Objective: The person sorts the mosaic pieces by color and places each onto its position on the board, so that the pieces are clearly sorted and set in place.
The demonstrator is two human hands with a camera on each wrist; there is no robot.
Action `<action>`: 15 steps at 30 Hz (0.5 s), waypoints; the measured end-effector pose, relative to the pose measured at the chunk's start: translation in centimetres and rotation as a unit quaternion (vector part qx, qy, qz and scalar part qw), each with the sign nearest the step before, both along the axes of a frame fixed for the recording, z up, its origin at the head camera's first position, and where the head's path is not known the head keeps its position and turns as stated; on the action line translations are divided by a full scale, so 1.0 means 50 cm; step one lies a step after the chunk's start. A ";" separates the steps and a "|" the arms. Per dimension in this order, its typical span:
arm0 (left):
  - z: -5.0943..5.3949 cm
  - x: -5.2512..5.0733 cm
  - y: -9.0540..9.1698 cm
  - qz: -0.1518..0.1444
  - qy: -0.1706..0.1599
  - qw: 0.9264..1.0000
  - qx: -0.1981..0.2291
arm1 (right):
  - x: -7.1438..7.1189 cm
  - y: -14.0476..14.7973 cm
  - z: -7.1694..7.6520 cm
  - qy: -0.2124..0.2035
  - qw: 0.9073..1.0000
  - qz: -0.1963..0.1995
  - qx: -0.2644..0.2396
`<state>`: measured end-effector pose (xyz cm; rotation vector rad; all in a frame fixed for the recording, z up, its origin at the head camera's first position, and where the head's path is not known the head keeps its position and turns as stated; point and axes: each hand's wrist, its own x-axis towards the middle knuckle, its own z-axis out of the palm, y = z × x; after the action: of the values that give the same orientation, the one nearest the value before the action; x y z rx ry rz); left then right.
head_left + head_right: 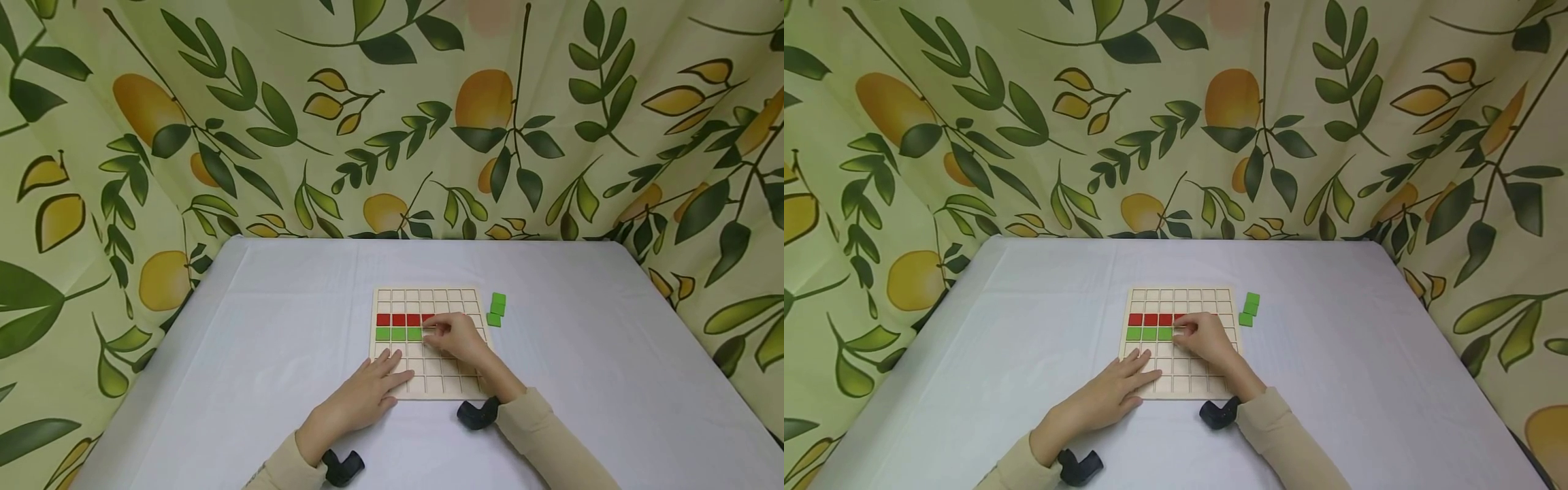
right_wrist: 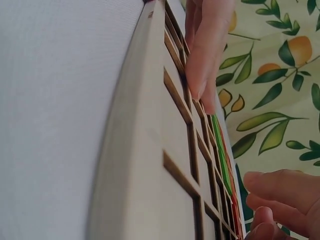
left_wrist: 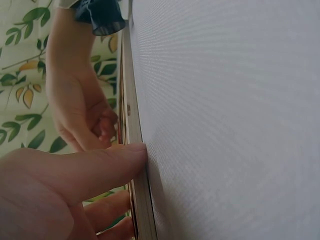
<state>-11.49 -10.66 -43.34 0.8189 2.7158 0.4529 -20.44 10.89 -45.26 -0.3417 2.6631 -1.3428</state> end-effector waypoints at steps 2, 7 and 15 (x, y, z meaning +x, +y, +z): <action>0.001 0.000 0.000 0.000 0.001 1.000 0.001 | 0.001 0.005 0.000 0.000 1.000 -0.002 0.000; 0.001 0.000 0.000 -0.001 0.003 1.000 0.002 | 0.004 0.017 0.002 -0.007 1.000 -0.001 -0.008; -0.002 0.000 -0.001 -0.001 0.002 1.000 0.005 | 0.006 0.047 0.002 -0.001 1.000 -0.004 -0.012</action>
<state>-11.52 -10.71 -43.42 0.8258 2.7175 0.4652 -20.11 13.26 -45.16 -0.3322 2.6513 -1.3775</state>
